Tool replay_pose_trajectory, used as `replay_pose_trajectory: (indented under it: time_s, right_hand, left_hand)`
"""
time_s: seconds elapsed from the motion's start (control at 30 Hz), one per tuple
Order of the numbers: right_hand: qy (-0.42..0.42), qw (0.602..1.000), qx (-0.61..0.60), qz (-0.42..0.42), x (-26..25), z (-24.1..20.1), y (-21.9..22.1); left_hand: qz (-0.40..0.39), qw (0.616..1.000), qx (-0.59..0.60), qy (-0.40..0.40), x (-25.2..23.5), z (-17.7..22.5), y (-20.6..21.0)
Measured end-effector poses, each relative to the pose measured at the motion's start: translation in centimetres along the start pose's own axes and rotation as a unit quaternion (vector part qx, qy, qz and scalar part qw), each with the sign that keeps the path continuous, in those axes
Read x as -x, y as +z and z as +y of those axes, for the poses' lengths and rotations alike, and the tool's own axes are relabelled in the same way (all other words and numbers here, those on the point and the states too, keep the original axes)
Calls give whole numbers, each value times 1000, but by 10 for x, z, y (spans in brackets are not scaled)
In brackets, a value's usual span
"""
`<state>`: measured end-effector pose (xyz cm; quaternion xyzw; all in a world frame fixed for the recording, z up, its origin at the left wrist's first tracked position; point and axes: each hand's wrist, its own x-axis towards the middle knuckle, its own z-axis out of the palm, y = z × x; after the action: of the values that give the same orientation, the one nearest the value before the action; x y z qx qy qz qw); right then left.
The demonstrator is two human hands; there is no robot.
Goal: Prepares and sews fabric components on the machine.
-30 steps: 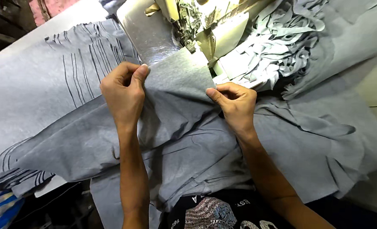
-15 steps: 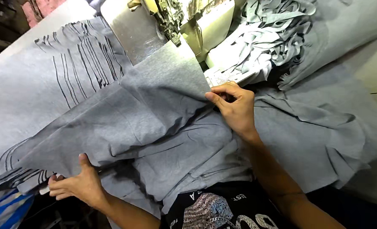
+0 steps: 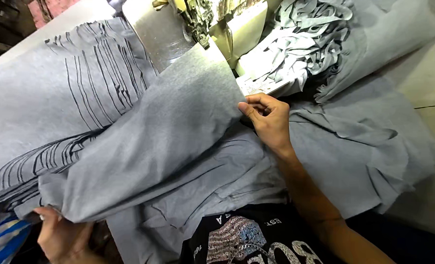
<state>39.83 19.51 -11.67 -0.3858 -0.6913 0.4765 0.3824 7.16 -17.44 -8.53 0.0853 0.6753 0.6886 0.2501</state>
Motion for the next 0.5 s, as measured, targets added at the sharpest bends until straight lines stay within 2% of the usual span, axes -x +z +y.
replay_pose_trajectory:
  time_s: [0.07, 0.13, 0.23, 0.33, 0.4, 0.5]
  right_hand:
    - [8, 1000, -10, -9, 3, 1, -2]
    - [21, 1000, -9, -15, 7, 3, -2]
    - [23, 1000, -10, -19, 13, 3, -4]
    - [18, 999, -39, -24, 15, 0, -4]
    - [19, 999, -44, -21, 15, -1, -3]
    - [18, 999, -42, -18, 13, 4, -5]
  left_hand:
    - [-25, 989, -139, -36, 9, 0, 5]
    - [-28, 979, -197, -32, 11, 0, 10]
    - [56, 989, -125, 53, 3, 0, 11]
    - [121, 985, -96, 76, -15, 4, 12]
    - [122, 980, -138, 72, -19, 10, 21]
    - [32, 987, -154, 18, -13, 20, 34]
